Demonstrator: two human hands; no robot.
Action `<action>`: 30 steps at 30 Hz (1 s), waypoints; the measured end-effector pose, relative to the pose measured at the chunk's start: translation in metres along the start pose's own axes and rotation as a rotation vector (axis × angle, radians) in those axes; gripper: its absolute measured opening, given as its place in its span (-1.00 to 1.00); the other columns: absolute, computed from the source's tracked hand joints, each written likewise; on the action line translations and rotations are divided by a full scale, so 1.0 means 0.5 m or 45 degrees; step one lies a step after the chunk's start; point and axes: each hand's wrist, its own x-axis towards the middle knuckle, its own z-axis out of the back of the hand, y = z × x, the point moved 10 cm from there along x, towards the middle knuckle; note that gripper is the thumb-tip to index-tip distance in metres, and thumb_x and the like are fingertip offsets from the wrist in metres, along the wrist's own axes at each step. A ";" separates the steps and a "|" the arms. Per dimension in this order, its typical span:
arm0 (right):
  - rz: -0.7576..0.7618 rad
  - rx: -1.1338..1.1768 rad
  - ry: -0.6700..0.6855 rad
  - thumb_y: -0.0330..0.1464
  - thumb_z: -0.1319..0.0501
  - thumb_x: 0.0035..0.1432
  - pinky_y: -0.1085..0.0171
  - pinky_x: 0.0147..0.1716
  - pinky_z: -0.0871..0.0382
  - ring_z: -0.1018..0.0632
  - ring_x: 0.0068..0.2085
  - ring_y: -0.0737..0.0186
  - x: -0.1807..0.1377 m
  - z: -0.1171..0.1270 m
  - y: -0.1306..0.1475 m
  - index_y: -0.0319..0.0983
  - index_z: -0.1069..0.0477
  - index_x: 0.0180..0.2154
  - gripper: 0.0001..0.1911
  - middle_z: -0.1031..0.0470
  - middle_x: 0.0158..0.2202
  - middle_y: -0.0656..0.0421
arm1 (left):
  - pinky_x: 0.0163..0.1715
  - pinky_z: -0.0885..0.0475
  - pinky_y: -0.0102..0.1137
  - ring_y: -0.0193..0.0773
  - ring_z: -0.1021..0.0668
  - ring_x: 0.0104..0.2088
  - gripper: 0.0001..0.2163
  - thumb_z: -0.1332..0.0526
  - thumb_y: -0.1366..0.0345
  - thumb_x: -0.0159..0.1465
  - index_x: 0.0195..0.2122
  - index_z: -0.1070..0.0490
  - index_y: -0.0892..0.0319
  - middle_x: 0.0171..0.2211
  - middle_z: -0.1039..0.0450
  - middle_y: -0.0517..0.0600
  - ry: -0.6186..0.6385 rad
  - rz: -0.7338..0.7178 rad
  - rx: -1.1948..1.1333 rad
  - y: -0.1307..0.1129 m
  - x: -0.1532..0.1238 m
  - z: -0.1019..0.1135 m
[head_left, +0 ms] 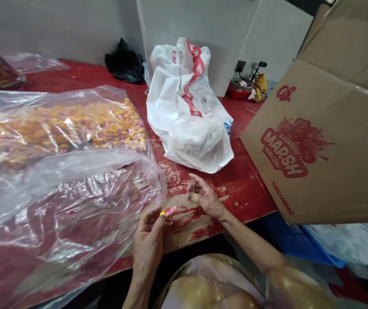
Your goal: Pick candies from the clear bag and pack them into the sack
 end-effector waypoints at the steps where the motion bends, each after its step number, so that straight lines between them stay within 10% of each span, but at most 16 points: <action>1: -0.029 0.092 -0.058 -0.21 -0.27 0.03 0.26 -0.21 -0.40 -0.44 -0.24 0.29 -0.007 0.006 -0.008 -0.12 -0.19 0.10 -0.41 -0.33 -0.21 0.17 | -0.44 -0.47 -0.49 -0.38 -0.52 -0.50 -0.59 -0.47 0.21 -0.07 -0.24 -0.41 0.21 -0.38 -0.47 -0.10 -0.006 0.011 -0.041 0.004 -0.003 -0.005; 12: -0.071 -0.270 0.024 -0.24 -0.30 0.00 0.38 -0.44 -0.27 -0.37 -0.38 0.34 -0.045 -0.024 -0.017 -0.22 -0.33 -0.29 -0.73 -0.36 -0.33 0.19 | -0.48 -0.44 -0.49 -0.40 -0.50 -0.54 -0.68 -0.45 0.23 -0.06 -0.35 -0.40 0.23 -0.45 -0.43 -0.12 -0.124 -0.023 -0.249 0.014 -0.023 0.004; 21: 0.244 -0.639 0.338 -0.37 -0.14 0.20 0.24 -0.10 -0.36 -0.45 -0.11 0.23 -0.060 -0.111 0.012 -0.22 -0.36 -0.10 -0.79 -0.42 -0.13 0.09 | -0.11 -0.39 -0.45 -0.25 -0.53 -0.14 -0.71 -0.28 0.14 0.19 -0.13 -0.52 0.18 -0.15 -0.52 0.03 -0.011 -0.073 0.048 0.024 -0.043 -0.013; 30: 0.424 -0.825 0.291 -0.39 -0.07 0.26 0.20 -0.13 -0.41 -0.48 -0.13 0.20 -0.077 -0.139 0.011 -0.23 -0.37 -0.07 -0.78 -0.45 -0.15 0.04 | 0.00 -0.39 -0.31 -0.11 -0.53 -0.05 -0.61 -0.26 0.08 0.18 -0.03 -0.49 0.19 -0.07 -0.51 0.11 0.012 -0.056 0.093 0.036 -0.060 -0.011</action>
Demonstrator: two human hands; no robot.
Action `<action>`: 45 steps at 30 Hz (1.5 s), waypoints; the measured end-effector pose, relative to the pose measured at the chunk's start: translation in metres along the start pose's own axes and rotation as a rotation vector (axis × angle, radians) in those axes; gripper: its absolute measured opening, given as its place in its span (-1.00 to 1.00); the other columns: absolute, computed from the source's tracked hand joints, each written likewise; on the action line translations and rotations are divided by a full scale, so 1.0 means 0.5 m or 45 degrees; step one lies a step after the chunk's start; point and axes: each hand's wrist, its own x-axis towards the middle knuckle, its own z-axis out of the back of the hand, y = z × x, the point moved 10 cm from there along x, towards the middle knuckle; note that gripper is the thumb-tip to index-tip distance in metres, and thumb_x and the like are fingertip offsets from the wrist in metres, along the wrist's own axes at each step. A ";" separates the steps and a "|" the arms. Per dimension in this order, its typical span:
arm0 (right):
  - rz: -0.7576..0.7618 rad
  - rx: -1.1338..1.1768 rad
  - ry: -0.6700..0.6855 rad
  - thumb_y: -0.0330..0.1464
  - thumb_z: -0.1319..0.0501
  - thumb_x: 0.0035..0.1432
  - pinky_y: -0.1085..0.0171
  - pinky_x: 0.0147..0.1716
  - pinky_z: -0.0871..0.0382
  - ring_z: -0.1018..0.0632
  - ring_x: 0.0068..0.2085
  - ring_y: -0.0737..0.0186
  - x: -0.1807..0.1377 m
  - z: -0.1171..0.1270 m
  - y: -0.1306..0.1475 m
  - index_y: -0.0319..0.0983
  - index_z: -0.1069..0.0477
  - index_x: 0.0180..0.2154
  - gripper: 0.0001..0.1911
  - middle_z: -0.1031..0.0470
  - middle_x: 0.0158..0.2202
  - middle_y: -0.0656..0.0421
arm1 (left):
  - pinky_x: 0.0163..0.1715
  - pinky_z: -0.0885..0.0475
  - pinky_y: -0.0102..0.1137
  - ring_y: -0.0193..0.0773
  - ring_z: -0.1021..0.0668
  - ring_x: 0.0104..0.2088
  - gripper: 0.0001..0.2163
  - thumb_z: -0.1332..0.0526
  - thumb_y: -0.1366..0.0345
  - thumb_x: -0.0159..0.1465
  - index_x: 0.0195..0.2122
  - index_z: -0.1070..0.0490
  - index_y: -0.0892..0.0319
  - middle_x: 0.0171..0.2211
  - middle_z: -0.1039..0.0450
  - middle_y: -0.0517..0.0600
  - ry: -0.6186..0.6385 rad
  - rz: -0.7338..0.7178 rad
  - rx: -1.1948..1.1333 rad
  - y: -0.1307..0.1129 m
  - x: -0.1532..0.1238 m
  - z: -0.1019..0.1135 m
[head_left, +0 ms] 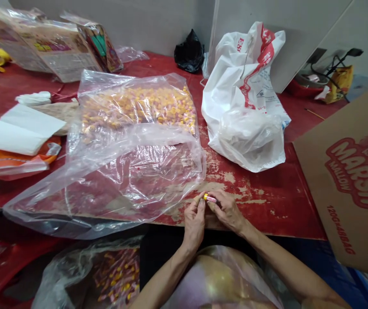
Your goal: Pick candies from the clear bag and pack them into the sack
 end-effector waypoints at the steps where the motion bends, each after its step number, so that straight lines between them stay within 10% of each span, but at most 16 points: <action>1: -0.004 -0.021 0.041 -0.38 -0.06 0.27 0.20 -0.13 -0.41 -0.48 -0.14 0.20 0.005 0.000 -0.002 -0.24 -0.37 -0.08 -0.78 -0.45 -0.17 0.04 | 0.00 -0.39 -0.31 -0.12 -0.53 -0.06 -0.61 -0.27 0.09 0.18 -0.03 -0.49 0.19 -0.08 -0.51 0.10 0.041 0.014 -0.009 0.003 0.004 -0.004; 8: 0.038 -0.446 0.550 -0.40 -0.01 0.27 0.23 -0.14 -0.36 -0.48 -0.20 0.21 0.004 0.021 -0.046 -0.19 -0.40 -0.10 -0.75 -0.45 -0.20 0.09 | -0.30 -0.51 -0.35 -0.09 -0.56 -0.16 -0.68 -0.32 0.18 0.09 -0.14 -0.54 0.18 0.02 -0.43 0.16 0.161 -0.016 0.271 -0.002 0.030 -0.007; 16: -0.005 -0.958 0.769 -0.50 -0.04 0.14 0.24 -0.39 -0.25 -0.41 -0.41 0.20 -0.016 0.009 -0.095 -0.25 -0.36 -0.24 -0.83 -0.41 -0.25 0.02 | -0.54 -0.41 -0.47 -0.35 -0.47 -0.59 -0.60 -0.24 0.09 0.14 -0.09 -0.42 0.28 -0.49 -0.45 -0.03 0.123 0.162 0.232 0.012 0.040 -0.005; 22: -0.033 -0.855 0.788 -0.46 -0.04 0.20 0.28 -0.42 -0.29 -0.45 -0.42 0.23 -0.014 0.012 -0.088 -0.26 -0.36 -0.30 -0.86 -0.43 -0.30 0.06 | -0.55 -0.41 -0.43 -0.31 -0.48 -0.55 -0.65 -0.20 0.12 0.16 -0.11 -0.42 0.23 -0.32 -0.48 0.06 0.141 0.047 0.245 0.005 0.040 -0.019; 28: 0.146 -0.176 0.366 -0.27 -0.02 0.30 0.18 -0.17 -0.40 -0.46 -0.12 0.15 -0.015 -0.038 0.029 -0.16 -0.28 -0.08 -0.79 -0.40 -0.14 0.06 | -0.17 -0.41 -0.34 -0.18 -0.52 -0.24 -0.76 -0.11 0.20 0.22 -0.22 -0.50 0.17 -0.29 -0.49 0.05 0.162 -0.225 0.408 -0.065 -0.040 0.037; 32: 0.302 0.007 0.348 -0.28 -0.04 0.28 0.07 -0.11 -0.37 -0.40 -0.04 0.07 -0.026 -0.136 0.111 -0.20 -0.25 -0.06 -0.77 -0.32 -0.12 0.00 | -0.55 -0.35 -0.48 -0.38 -0.41 -0.61 -0.67 -0.18 0.10 0.14 -0.18 -0.42 0.24 -0.56 -0.37 -0.09 -0.032 0.057 -0.027 -0.027 -0.081 0.133; 37: 0.359 0.114 0.531 -0.39 0.00 0.26 0.10 -0.09 -0.41 -0.44 -0.09 0.16 -0.036 -0.234 0.159 -0.19 -0.11 0.16 -0.58 -0.21 0.06 -0.05 | -0.49 -0.40 -0.47 -0.32 -0.50 -0.50 -0.59 -0.25 0.12 0.05 -0.13 -0.40 0.25 -0.43 -0.48 0.00 -0.701 0.039 0.064 -0.040 -0.185 0.365; 40: 0.373 0.105 0.394 -0.46 0.00 0.24 0.18 -0.10 -0.44 -0.47 -0.09 0.20 -0.020 -0.209 0.152 -0.18 -0.16 0.13 -0.58 -0.26 0.04 -0.02 | -0.43 -0.46 -0.38 -0.13 -0.56 -0.34 -0.55 -0.24 0.03 -0.02 -0.18 -0.43 0.22 -0.30 -0.52 0.06 -1.097 0.147 0.535 -0.047 -0.275 0.524; 45: 0.356 -0.252 -0.145 -0.49 0.00 0.21 0.14 -0.01 -0.39 -0.42 0.01 0.17 0.049 -0.028 0.070 -0.17 -0.26 0.06 -0.61 -0.33 -0.04 0.04 | -0.28 -0.49 -0.19 0.08 -0.57 -0.25 -0.66 -0.13 0.05 -0.11 -0.42 -0.49 0.16 -0.32 -0.56 0.12 -1.158 0.240 1.236 -0.025 -0.256 0.701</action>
